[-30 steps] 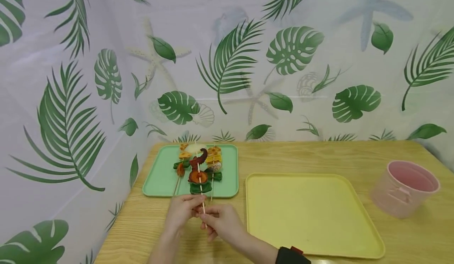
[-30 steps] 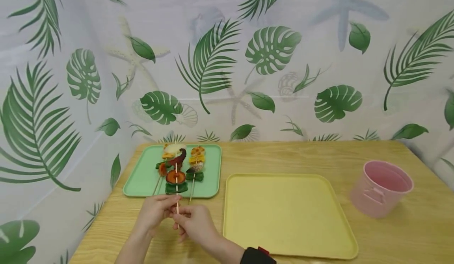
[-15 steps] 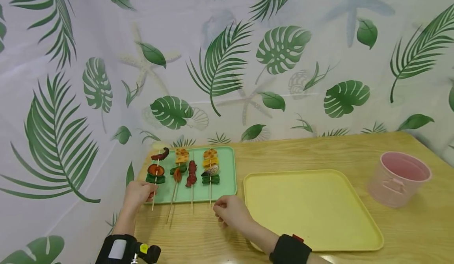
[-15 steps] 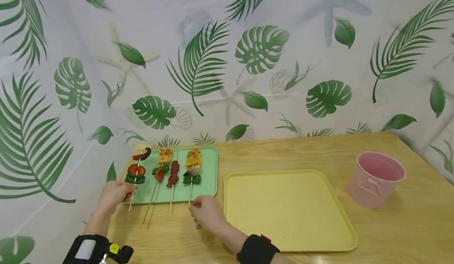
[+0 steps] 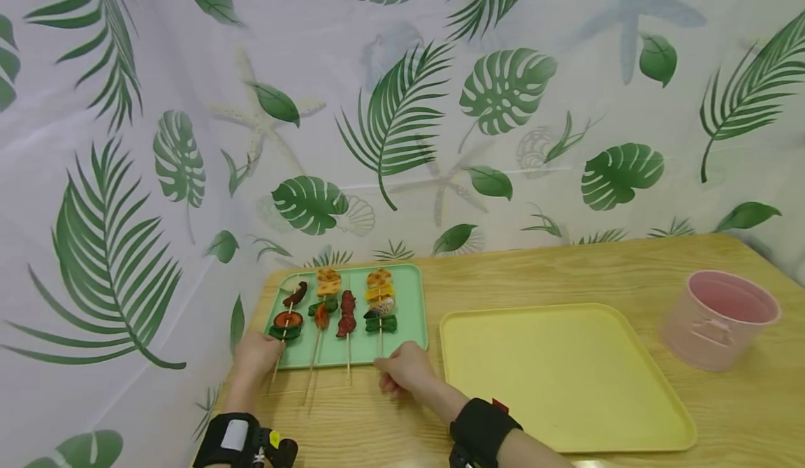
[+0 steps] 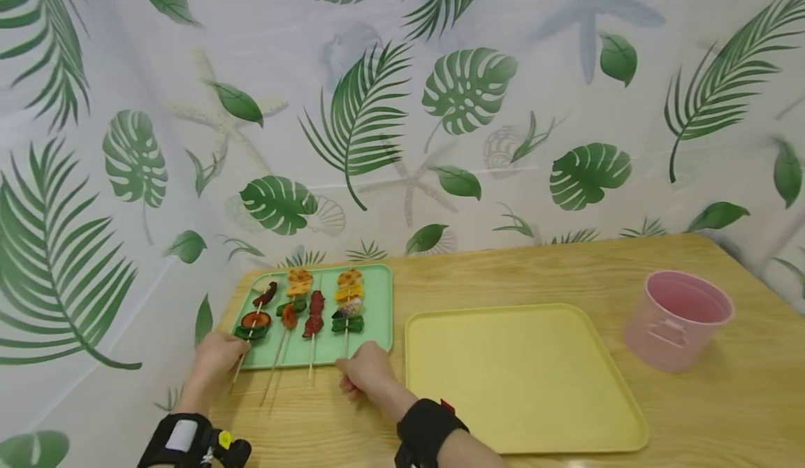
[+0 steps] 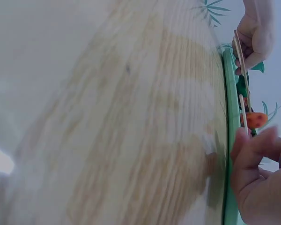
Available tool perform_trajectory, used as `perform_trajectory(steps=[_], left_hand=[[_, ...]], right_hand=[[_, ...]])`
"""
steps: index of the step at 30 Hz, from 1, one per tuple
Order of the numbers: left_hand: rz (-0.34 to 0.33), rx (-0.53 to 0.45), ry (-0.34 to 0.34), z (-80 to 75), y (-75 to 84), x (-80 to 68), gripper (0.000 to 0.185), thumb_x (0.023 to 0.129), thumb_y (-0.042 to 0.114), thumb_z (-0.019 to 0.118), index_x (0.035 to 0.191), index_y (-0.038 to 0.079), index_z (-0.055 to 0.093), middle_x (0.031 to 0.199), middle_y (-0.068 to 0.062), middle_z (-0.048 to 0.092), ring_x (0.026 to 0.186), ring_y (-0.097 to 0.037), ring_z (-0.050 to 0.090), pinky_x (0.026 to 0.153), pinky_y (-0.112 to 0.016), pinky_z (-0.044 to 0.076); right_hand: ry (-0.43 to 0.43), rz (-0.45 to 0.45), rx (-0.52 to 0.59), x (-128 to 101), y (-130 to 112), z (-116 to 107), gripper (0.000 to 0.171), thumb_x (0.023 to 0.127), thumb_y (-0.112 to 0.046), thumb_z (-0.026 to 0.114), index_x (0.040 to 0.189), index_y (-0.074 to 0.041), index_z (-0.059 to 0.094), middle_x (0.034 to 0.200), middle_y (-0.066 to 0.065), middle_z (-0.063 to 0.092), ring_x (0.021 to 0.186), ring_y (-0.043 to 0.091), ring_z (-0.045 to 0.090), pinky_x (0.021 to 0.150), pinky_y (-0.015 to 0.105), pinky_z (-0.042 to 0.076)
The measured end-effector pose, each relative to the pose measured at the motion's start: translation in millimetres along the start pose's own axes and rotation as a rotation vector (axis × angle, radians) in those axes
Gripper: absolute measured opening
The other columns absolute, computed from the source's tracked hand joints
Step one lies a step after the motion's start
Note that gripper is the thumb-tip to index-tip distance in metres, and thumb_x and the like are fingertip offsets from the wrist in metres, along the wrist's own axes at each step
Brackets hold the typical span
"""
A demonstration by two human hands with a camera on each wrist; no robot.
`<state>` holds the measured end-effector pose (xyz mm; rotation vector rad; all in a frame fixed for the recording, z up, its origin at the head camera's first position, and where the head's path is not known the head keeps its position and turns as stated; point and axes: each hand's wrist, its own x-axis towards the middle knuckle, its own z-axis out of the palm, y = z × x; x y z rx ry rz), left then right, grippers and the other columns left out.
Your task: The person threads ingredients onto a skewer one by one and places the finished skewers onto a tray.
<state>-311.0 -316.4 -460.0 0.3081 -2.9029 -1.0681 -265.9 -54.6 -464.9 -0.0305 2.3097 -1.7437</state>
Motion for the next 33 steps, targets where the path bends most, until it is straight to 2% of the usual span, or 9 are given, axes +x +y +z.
perform_trajectory(steps=[6, 10, 12, 14, 17, 20, 22, 26, 33], left_hand=[[0.124, 0.131, 0.057, 8.1, 9.7, -3.7, 0.040, 0.082, 0.005, 0.057, 0.044, 0.009, 0.046, 0.046, 0.005, 0.029, 0.046, -0.012, 0.028, 0.044, -0.023, 0.023], [0.227, 0.243, 0.153, 10.3, 20.2, -15.5, 0.032, 0.084, 0.004, 0.061, 0.053, 0.000, 0.053, 0.049, -0.001, 0.038, 0.044, -0.015, 0.038, 0.041, -0.026, 0.031], [0.268, 0.264, 0.163, 13.7, 29.2, -25.1, 0.031, 0.085, 0.003, 0.061, 0.055, -0.003, 0.054, 0.050, -0.004, 0.040, 0.045, -0.016, 0.041, 0.042, -0.028, 0.033], [0.306, 0.252, 0.133, 19.3, 38.8, -34.9, 0.027, 0.085, 0.005, 0.062, 0.058, -0.003, 0.059, 0.051, -0.003, 0.046, 0.047, -0.015, 0.044, 0.043, -0.028, 0.036], [0.285, 0.157, -0.004, 29.6, 52.6, -46.8, 0.037, 0.085, 0.006, 0.061, 0.049, 0.004, 0.053, 0.047, 0.004, 0.037, 0.046, -0.010, 0.034, 0.045, -0.024, 0.029], [0.263, 0.100, -0.040, 36.5, 59.6, -53.3, 0.044, 0.084, 0.003, 0.061, 0.044, 0.010, 0.044, 0.044, 0.009, 0.029, 0.044, -0.007, 0.028, 0.043, -0.022, 0.025], [0.241, 0.091, -0.027, 38.4, 61.1, -55.2, 0.051, 0.083, 0.001, 0.060, 0.042, 0.014, 0.033, 0.043, 0.009, 0.021, 0.041, -0.007, 0.021, 0.042, -0.020, 0.022], [0.193, 0.087, 0.005, 38.5, 56.9, -53.5, 0.052, 0.082, -0.002, 0.056, 0.043, 0.017, 0.028, 0.044, 0.009, 0.017, 0.040, -0.006, 0.018, 0.040, -0.019, 0.019], [0.205, 0.069, 0.032, 39.3, 51.0, -54.4, 0.050, 0.079, -0.007, 0.053, 0.044, 0.017, 0.026, 0.047, 0.008, 0.016, 0.044, -0.007, 0.015, 0.041, -0.019, 0.017]], right_hand=[[0.025, 0.070, 0.091, 3.0, 5.8, 2.8, 0.028, 0.086, 0.000, 0.053, 0.060, 0.003, 0.061, 0.044, -0.001, 0.048, 0.033, 0.004, 0.037, 0.034, 0.017, 0.034], [0.012, 0.099, 0.096, 2.7, 7.7, 4.8, 0.030, 0.090, -0.010, 0.057, 0.065, 0.004, 0.063, 0.046, -0.001, 0.050, 0.034, 0.004, 0.039, 0.035, 0.017, 0.036], [0.006, 0.112, 0.112, 2.6, 8.2, 6.2, 0.029, 0.090, -0.010, 0.058, 0.067, 0.006, 0.064, 0.047, -0.001, 0.051, 0.035, 0.004, 0.039, 0.036, 0.017, 0.037], [0.016, 0.128, 0.147, 3.1, 8.9, 7.2, 0.027, 0.090, -0.007, 0.057, 0.068, 0.005, 0.063, 0.048, 0.000, 0.050, 0.037, 0.005, 0.040, 0.037, 0.017, 0.037], [0.061, 0.147, 0.212, 4.6, 10.3, 7.0, 0.022, 0.090, -0.003, 0.055, 0.071, 0.005, 0.062, 0.051, 0.000, 0.049, 0.040, 0.006, 0.040, 0.039, 0.017, 0.037], [0.102, 0.158, 0.296, 6.6, 11.2, 4.9, 0.017, 0.090, -0.001, 0.053, 0.080, 0.009, 0.063, 0.054, 0.001, 0.050, 0.043, 0.007, 0.041, 0.041, 0.017, 0.038], [0.121, 0.157, 0.354, 7.5, 11.1, 2.9, 0.016, 0.089, 0.002, 0.053, 0.086, 0.014, 0.063, 0.055, 0.002, 0.051, 0.044, 0.007, 0.043, 0.041, 0.018, 0.039], [0.155, 0.146, 0.420, 7.3, 11.2, -2.6, 0.016, 0.087, 0.005, 0.052, 0.092, 0.018, 0.061, 0.055, 0.002, 0.052, 0.042, 0.006, 0.046, 0.042, 0.018, 0.043], [0.195, 0.153, 0.417, 2.3, 14.2, -8.4, 0.015, 0.087, 0.007, 0.050, 0.090, 0.018, 0.060, 0.053, 0.004, 0.051, 0.041, 0.008, 0.047, 0.043, 0.020, 0.045]])
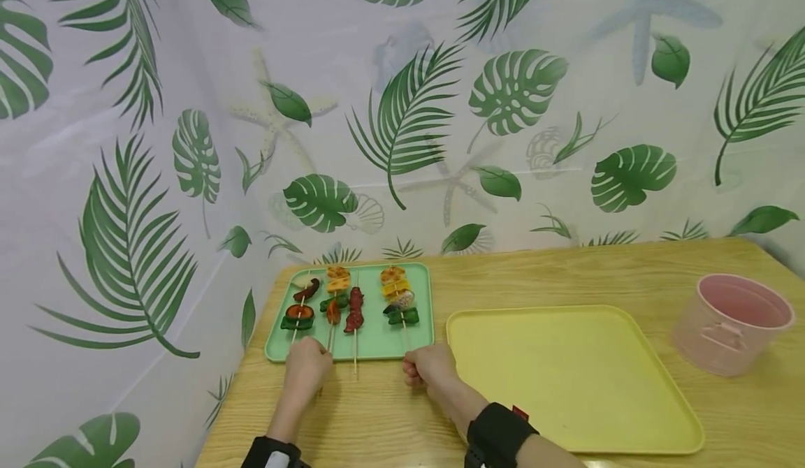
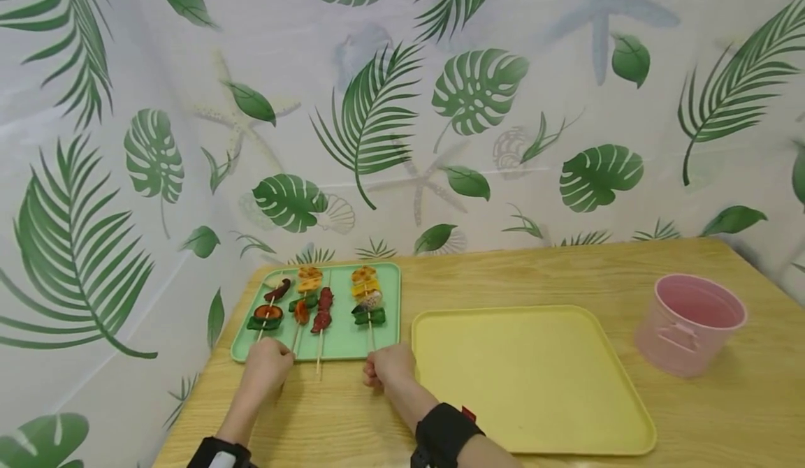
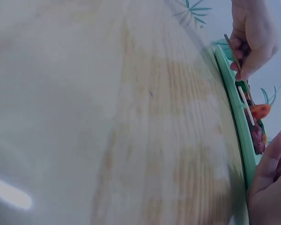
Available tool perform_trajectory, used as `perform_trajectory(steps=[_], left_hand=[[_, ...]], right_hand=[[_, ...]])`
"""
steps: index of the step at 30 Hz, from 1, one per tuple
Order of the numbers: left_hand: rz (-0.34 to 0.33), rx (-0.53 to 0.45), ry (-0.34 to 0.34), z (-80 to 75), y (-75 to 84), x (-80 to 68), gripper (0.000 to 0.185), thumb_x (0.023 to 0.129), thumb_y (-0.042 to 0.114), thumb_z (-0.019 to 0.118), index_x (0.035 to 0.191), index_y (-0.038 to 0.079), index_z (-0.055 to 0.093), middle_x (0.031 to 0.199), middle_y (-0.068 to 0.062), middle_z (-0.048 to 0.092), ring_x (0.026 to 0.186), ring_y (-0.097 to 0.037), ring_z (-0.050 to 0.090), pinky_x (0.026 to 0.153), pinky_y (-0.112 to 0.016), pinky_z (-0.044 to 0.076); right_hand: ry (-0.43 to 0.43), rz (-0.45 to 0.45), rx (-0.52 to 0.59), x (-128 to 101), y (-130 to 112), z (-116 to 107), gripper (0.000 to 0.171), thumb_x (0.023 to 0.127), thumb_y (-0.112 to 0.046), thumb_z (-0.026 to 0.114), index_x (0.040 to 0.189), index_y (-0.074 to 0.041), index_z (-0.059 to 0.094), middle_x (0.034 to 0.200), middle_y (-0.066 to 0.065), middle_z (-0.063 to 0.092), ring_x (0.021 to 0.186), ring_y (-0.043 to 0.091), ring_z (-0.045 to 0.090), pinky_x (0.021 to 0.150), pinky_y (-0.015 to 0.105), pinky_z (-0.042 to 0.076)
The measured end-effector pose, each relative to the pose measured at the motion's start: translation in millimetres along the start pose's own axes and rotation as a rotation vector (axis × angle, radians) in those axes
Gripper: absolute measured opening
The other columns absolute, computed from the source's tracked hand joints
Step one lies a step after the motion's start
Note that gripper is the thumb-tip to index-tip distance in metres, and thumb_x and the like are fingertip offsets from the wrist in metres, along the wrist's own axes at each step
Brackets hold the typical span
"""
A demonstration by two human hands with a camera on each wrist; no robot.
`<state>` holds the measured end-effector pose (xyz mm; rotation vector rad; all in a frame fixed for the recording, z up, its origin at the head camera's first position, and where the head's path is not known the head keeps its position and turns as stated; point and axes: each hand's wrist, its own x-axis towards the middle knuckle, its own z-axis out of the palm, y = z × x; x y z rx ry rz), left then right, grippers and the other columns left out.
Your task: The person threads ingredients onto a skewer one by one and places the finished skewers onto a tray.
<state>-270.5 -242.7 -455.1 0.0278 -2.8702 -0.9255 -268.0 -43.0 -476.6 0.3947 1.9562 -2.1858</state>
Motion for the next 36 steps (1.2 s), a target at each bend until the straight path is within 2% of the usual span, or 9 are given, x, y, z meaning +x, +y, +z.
perform_trajectory(steps=[9, 12, 15, 17, 19, 24, 28, 31, 36], left_hand=[[0.007, 0.024, 0.036, 4.2, -1.5, -1.2, 0.047, 0.074, -0.009, 0.049, 0.046, 0.017, 0.023, 0.049, 0.008, 0.014, 0.046, -0.008, 0.014, 0.042, -0.021, 0.016], [-0.003, 0.030, 0.036, 3.4, -3.9, -0.8, 0.046, 0.073, -0.009, 0.050, 0.045, 0.018, 0.024, 0.049, 0.008, 0.015, 0.046, -0.008, 0.014, 0.042, -0.021, 0.016], [-0.018, 0.025, 0.015, 1.7, -5.5, -1.2, 0.047, 0.076, -0.005, 0.052, 0.044, 0.018, 0.026, 0.047, 0.008, 0.015, 0.046, -0.008, 0.014, 0.043, -0.021, 0.016], [-0.027, 0.011, -0.006, -0.3, -6.1, -1.5, 0.048, 0.078, -0.003, 0.054, 0.044, 0.018, 0.027, 0.047, 0.008, 0.015, 0.046, -0.009, 0.014, 0.044, -0.022, 0.017], [-0.028, -0.005, -0.021, -2.1, -6.1, -1.4, 0.048, 0.078, -0.003, 0.053, 0.044, 0.018, 0.026, 0.048, 0.007, 0.014, 0.046, -0.009, 0.013, 0.044, -0.022, 0.016], [-0.017, -0.048, -0.033, -1.4, -5.8, -1.0, 0.042, 0.069, -0.007, 0.049, 0.045, 0.019, 0.025, 0.047, 0.008, 0.015, 0.044, -0.008, 0.014, 0.043, -0.021, 0.015], [-0.034, -0.074, -0.039, 0.5, -7.9, -3.2, 0.041, 0.067, -0.008, 0.048, 0.043, 0.018, 0.027, 0.044, 0.009, 0.017, 0.041, -0.006, 0.015, 0.041, -0.020, 0.016], [-0.039, -0.081, -0.032, -0.8, -9.8, -4.1, 0.040, 0.067, -0.007, 0.049, 0.043, 0.017, 0.028, 0.044, 0.009, 0.017, 0.042, -0.006, 0.015, 0.042, -0.020, 0.015], [-0.040, -0.095, -0.012, -4.3, -12.4, -2.8, 0.040, 0.068, -0.006, 0.050, 0.042, 0.017, 0.030, 0.043, 0.009, 0.019, 0.042, -0.006, 0.015, 0.042, -0.020, 0.015]], right_hand=[[-0.021, 0.052, 0.012, -4.8, 6.7, 2.2, 0.017, 0.091, 0.002, 0.050, 0.082, 0.013, 0.059, 0.052, 0.003, 0.051, 0.041, 0.007, 0.050, 0.043, 0.021, 0.048], [-0.097, 0.041, -0.176, -10.1, 6.9, 0.6, 0.032, 0.094, -0.011, 0.051, 0.068, 0.005, 0.060, 0.048, 0.000, 0.048, 0.038, 0.005, 0.045, 0.038, 0.020, 0.045], [-0.178, -0.106, -0.469, -18.8, 5.7, 0.5, 0.045, 0.094, -0.022, 0.052, 0.054, -0.002, 0.060, 0.041, -0.005, 0.041, 0.032, 0.003, 0.034, 0.030, 0.018, 0.032], [-0.210, -0.196, -0.561, -24.0, 3.4, 5.6, 0.047, 0.093, -0.023, 0.053, 0.051, -0.003, 0.060, 0.039, -0.007, 0.040, 0.030, 0.003, 0.029, 0.030, 0.017, 0.026], [-0.248, -0.208, -0.533, -25.2, 0.0, 14.7, 0.041, 0.093, -0.021, 0.054, 0.059, 0.000, 0.065, 0.041, -0.006, 0.043, 0.032, 0.004, 0.032, 0.032, 0.018, 0.027], [-0.235, -0.010, -0.272, -16.2, 0.2, 47.6, 0.029, 0.093, -0.018, 0.056, 0.087, 0.009, 0.066, 0.056, 0.002, 0.059, 0.041, 0.005, 0.048, 0.040, 0.019, 0.043], [-0.217, 0.118, -0.107, -10.6, 8.3, 69.2, 0.026, 0.092, -0.015, 0.058, 0.088, 0.010, 0.064, 0.055, 0.003, 0.059, 0.040, 0.004, 0.049, 0.040, 0.017, 0.042], [-0.201, 0.123, -0.037, -7.8, 11.4, 79.0, 0.020, 0.091, -0.006, 0.056, 0.089, 0.012, 0.064, 0.055, 0.003, 0.057, 0.040, 0.005, 0.047, 0.040, 0.016, 0.040], [-0.153, 0.079, -0.012, -5.5, 10.7, 81.5, 0.017, 0.089, 0.005, 0.053, 0.100, 0.016, 0.059, 0.063, 0.008, 0.059, 0.047, 0.009, 0.053, 0.049, 0.023, 0.050]])
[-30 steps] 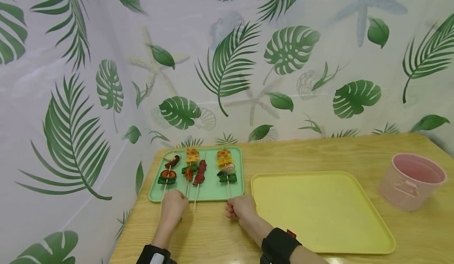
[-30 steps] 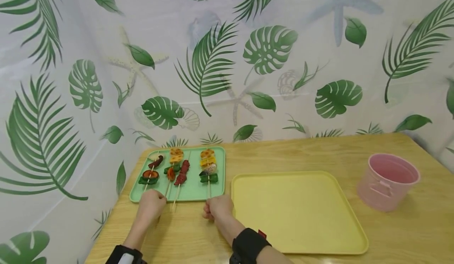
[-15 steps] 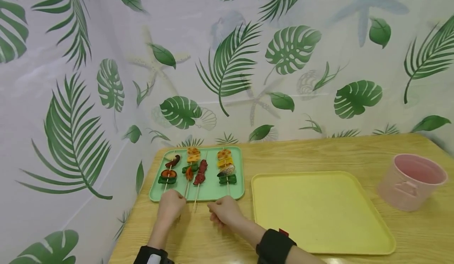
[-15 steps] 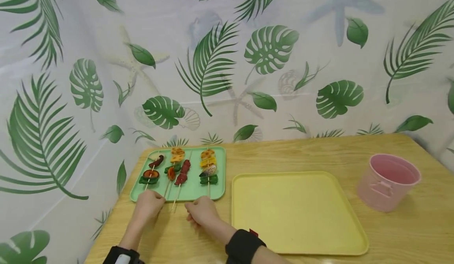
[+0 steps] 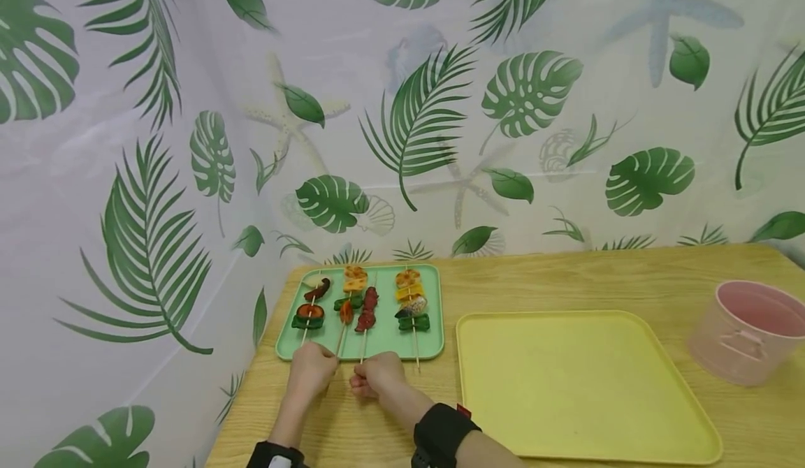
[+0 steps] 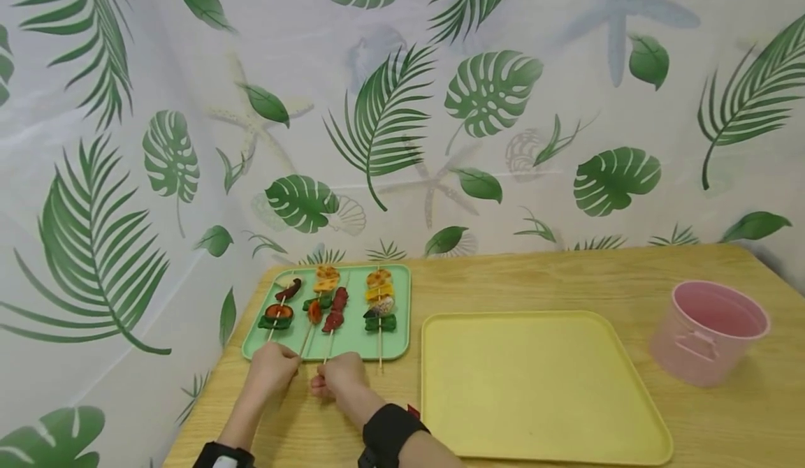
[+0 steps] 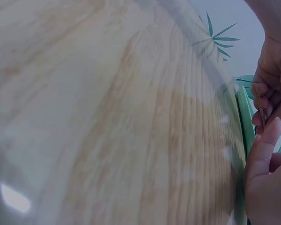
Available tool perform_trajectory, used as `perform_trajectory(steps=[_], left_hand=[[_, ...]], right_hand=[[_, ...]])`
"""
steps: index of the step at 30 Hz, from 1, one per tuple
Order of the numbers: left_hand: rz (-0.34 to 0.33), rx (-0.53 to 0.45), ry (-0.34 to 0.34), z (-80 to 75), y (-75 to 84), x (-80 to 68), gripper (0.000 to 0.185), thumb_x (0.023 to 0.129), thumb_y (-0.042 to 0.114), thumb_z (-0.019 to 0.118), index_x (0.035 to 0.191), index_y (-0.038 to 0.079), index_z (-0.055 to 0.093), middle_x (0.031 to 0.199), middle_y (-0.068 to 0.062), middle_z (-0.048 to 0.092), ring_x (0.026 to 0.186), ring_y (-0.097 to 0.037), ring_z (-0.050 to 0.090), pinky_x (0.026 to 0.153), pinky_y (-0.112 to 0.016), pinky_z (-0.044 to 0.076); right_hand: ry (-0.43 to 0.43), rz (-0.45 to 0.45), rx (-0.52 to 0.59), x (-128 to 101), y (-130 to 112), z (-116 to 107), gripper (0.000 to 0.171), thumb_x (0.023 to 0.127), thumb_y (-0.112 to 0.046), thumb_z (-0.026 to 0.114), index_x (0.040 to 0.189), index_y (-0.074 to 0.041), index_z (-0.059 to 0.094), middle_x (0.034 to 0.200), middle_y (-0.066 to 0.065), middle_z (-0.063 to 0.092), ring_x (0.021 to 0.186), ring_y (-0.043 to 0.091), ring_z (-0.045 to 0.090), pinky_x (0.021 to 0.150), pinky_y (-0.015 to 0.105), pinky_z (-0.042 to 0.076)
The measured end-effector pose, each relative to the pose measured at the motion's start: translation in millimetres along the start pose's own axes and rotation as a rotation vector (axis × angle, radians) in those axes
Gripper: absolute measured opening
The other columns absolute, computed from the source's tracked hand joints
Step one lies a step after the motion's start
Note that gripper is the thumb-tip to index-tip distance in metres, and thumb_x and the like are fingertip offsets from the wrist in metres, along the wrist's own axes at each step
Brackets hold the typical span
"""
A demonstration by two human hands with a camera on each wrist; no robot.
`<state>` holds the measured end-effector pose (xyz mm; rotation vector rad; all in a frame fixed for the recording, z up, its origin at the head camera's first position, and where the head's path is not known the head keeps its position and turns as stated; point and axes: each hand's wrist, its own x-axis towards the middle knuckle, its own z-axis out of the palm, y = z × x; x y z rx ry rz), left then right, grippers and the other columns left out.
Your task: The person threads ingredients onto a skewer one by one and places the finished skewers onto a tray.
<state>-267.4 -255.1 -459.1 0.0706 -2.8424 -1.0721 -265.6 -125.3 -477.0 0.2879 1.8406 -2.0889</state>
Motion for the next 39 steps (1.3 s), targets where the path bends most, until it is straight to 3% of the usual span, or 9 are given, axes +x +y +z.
perform_trajectory(steps=[6, 11, 16, 18, 22, 25, 30, 33, 39], left_hand=[[-0.002, -0.002, 0.014, 3.9, 6.1, 1.5, 0.038, 0.068, -0.006, 0.051, 0.040, 0.015, 0.037, 0.041, 0.009, 0.024, 0.041, -0.008, 0.022, 0.042, -0.021, 0.019], [-0.004, 0.023, 0.008, 5.6, 7.2, 2.9, 0.026, 0.070, -0.004, 0.056, 0.046, 0.004, 0.057, 0.045, 0.005, 0.041, 0.046, -0.011, 0.035, 0.044, -0.023, 0.030], [0.035, 0.075, -0.002, 8.4, 7.8, 4.3, 0.014, 0.071, -0.001, 0.060, 0.060, 0.000, 0.069, 0.055, 0.001, 0.055, 0.054, -0.012, 0.044, 0.049, -0.024, 0.040], [0.030, 0.096, -0.013, 10.8, 9.5, 5.8, 0.018, 0.071, -0.001, 0.059, 0.054, 0.001, 0.062, 0.052, 0.002, 0.047, 0.050, -0.012, 0.037, 0.046, -0.024, 0.033], [0.080, 0.187, 0.047, 10.2, 23.3, 5.5, 0.008, 0.076, -0.001, 0.061, 0.073, -0.006, 0.066, 0.069, -0.012, 0.062, 0.060, -0.024, 0.058, 0.051, -0.033, 0.047], [0.143, 0.220, 0.116, 5.6, 42.7, 4.0, 0.024, 0.079, 0.002, 0.063, 0.099, -0.011, 0.066, 0.097, -0.025, 0.065, 0.079, -0.036, 0.064, 0.061, -0.043, 0.052], [0.191, 0.178, 0.085, 6.4, 73.2, 1.1, 0.029, 0.082, 0.006, 0.064, 0.107, -0.010, 0.064, 0.103, -0.023, 0.064, 0.082, -0.033, 0.063, 0.063, -0.042, 0.052], [0.213, 0.189, 0.039, 10.8, 85.2, -2.5, 0.032, 0.083, 0.008, 0.066, 0.110, -0.009, 0.062, 0.108, -0.023, 0.062, 0.095, -0.039, 0.060, 0.073, -0.046, 0.051], [0.272, 0.207, 0.022, 13.8, 101.5, -7.5, 0.034, 0.084, 0.009, 0.066, 0.113, -0.009, 0.061, 0.108, -0.024, 0.062, 0.094, -0.038, 0.060, 0.073, -0.045, 0.051]], right_hand=[[0.047, 0.035, 0.008, -2.1, -4.6, -21.4, 0.017, 0.086, 0.008, 0.053, 0.100, 0.017, 0.057, 0.061, 0.008, 0.058, 0.046, 0.009, 0.056, 0.054, 0.025, 0.053], [0.021, 0.053, 0.006, -5.2, -8.4, -34.6, 0.012, 0.086, 0.008, 0.054, 0.094, 0.015, 0.059, 0.057, 0.007, 0.057, 0.045, 0.009, 0.055, 0.050, 0.023, 0.052], [-0.093, 0.052, -0.199, -12.4, -12.3, -48.2, 0.027, 0.092, -0.014, 0.059, 0.086, 0.012, 0.064, 0.056, 0.008, 0.059, 0.044, 0.011, 0.058, 0.051, 0.028, 0.054], [-0.117, 0.003, -0.336, -17.6, -14.6, -56.1, 0.036, 0.092, -0.024, 0.059, 0.081, 0.009, 0.065, 0.057, 0.009, 0.061, 0.044, 0.011, 0.057, 0.050, 0.029, 0.054], [-0.112, -0.218, -0.563, -30.4, -23.6, -76.7, 0.035, 0.092, -0.026, 0.058, 0.083, 0.006, 0.068, 0.067, 0.011, 0.064, 0.053, 0.013, 0.058, 0.052, 0.031, 0.052], [-0.094, -0.413, -0.646, -40.8, -34.8, -95.0, 0.034, 0.094, -0.026, 0.055, 0.098, 0.005, 0.067, 0.086, 0.014, 0.067, 0.074, 0.023, 0.063, 0.064, 0.036, 0.052], [0.039, -0.670, -0.765, -56.4, -49.1, -132.8, 0.032, 0.094, -0.021, 0.054, 0.111, 0.006, 0.062, 0.103, 0.016, 0.065, 0.096, 0.033, 0.060, 0.079, 0.046, 0.049], [0.168, -0.742, -0.859, -62.7, -53.4, -161.1, 0.029, 0.092, -0.017, 0.057, 0.110, 0.006, 0.063, 0.104, 0.016, 0.064, 0.100, 0.034, 0.058, 0.085, 0.049, 0.046], [0.320, -0.734, -0.950, -71.8, -68.2, -223.8, 0.031, 0.092, -0.015, 0.057, 0.113, 0.007, 0.060, 0.110, 0.019, 0.061, 0.106, 0.038, 0.053, 0.088, 0.053, 0.042]])
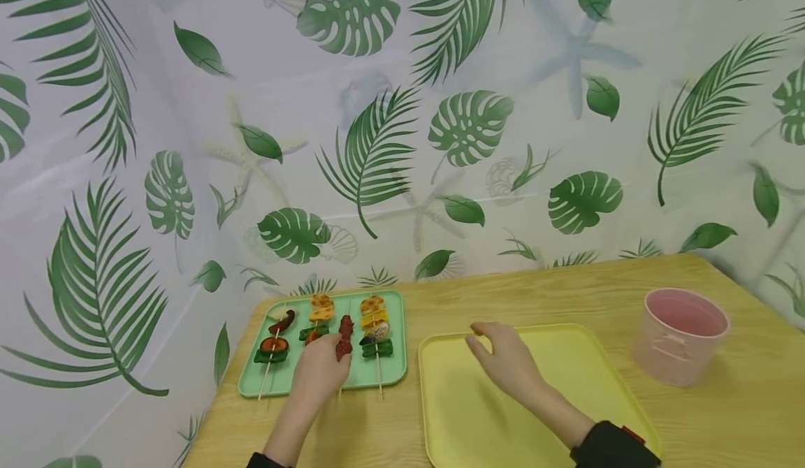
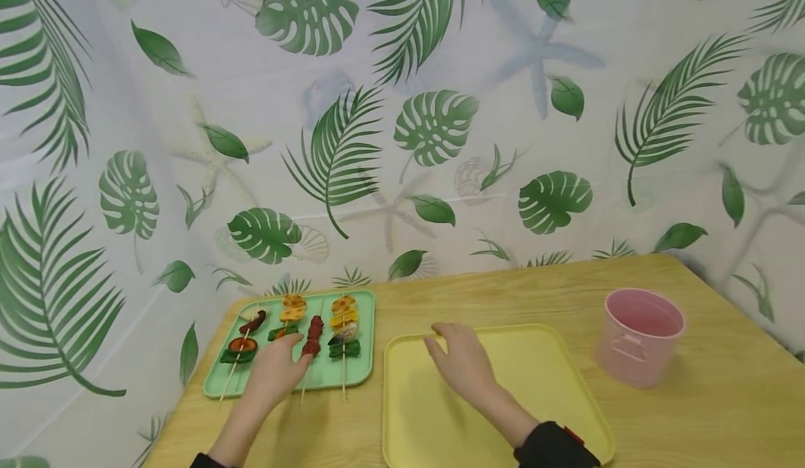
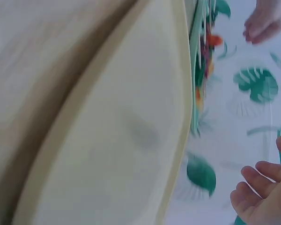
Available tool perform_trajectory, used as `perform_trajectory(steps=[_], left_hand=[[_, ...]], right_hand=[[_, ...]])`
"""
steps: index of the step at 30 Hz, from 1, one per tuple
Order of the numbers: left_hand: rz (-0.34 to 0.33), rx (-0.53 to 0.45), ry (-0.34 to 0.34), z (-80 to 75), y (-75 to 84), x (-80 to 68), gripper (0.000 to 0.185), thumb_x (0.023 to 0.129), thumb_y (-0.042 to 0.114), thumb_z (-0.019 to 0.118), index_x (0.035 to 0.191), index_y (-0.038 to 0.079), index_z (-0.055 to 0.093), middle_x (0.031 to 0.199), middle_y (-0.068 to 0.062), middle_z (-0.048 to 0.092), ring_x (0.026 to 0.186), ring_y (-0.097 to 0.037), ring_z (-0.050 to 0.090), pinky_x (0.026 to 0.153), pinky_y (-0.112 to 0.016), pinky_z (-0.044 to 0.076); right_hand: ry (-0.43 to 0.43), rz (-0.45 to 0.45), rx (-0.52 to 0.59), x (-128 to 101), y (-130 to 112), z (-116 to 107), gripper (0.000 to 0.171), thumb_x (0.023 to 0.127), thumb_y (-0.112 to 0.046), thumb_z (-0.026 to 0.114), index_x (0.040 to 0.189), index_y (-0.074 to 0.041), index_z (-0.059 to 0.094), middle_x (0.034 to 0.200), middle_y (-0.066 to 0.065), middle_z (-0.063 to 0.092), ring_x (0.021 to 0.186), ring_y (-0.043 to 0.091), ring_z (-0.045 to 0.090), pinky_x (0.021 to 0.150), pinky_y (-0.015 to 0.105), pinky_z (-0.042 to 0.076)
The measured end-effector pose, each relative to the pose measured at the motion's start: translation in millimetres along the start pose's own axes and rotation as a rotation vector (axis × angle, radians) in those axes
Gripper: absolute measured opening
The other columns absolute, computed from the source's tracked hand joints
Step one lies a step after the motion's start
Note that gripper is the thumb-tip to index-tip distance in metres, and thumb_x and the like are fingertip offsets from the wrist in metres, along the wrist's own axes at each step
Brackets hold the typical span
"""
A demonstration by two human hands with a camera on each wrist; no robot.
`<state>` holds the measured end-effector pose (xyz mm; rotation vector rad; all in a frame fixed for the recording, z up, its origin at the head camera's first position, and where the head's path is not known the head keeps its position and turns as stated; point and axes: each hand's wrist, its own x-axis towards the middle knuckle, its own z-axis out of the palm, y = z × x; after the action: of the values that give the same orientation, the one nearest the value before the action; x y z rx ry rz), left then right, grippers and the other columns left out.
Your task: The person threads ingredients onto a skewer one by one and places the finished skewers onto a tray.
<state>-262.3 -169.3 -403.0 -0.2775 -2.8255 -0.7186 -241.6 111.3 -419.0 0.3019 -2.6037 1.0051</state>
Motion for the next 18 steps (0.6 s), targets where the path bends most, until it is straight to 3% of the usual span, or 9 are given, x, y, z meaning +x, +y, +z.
perform_trajectory(steps=[7, 12, 18], left_hand=[[0.031, -0.017, 0.040, -4.5, -2.8, 6.4, 0.036, 0.083, 0.008, 0.066, 0.113, -0.010, 0.060, 0.106, -0.024, 0.062, 0.090, -0.036, 0.061, 0.071, -0.045, 0.052], [0.049, -0.014, 0.076, -8.2, -10.4, 15.7, 0.037, 0.082, 0.008, 0.067, 0.114, -0.009, 0.059, 0.098, -0.020, 0.063, 0.085, -0.033, 0.060, 0.065, -0.041, 0.050], [0.018, 0.021, 0.063, -17.2, -16.3, 21.0, 0.043, 0.084, 0.011, 0.064, 0.122, -0.009, 0.054, 0.118, -0.026, 0.055, 0.105, -0.042, 0.053, 0.079, -0.050, 0.047]], right_hand=[[0.070, 0.003, -0.159, 4.2, 35.6, -55.3, 0.034, 0.090, -0.010, 0.057, 0.117, 0.010, 0.056, 0.116, 0.029, 0.055, 0.108, 0.047, 0.049, 0.086, 0.058, 0.040], [0.116, -0.062, -0.280, 10.3, 54.0, -81.9, 0.038, 0.087, -0.010, 0.059, 0.118, 0.012, 0.053, 0.118, 0.032, 0.051, 0.110, 0.049, 0.045, 0.092, 0.059, 0.035], [0.099, -0.107, -0.425, 10.3, 63.7, -103.2, 0.043, 0.087, -0.018, 0.062, 0.119, 0.010, 0.054, 0.122, 0.031, 0.048, 0.114, 0.049, 0.041, 0.092, 0.061, 0.033]])
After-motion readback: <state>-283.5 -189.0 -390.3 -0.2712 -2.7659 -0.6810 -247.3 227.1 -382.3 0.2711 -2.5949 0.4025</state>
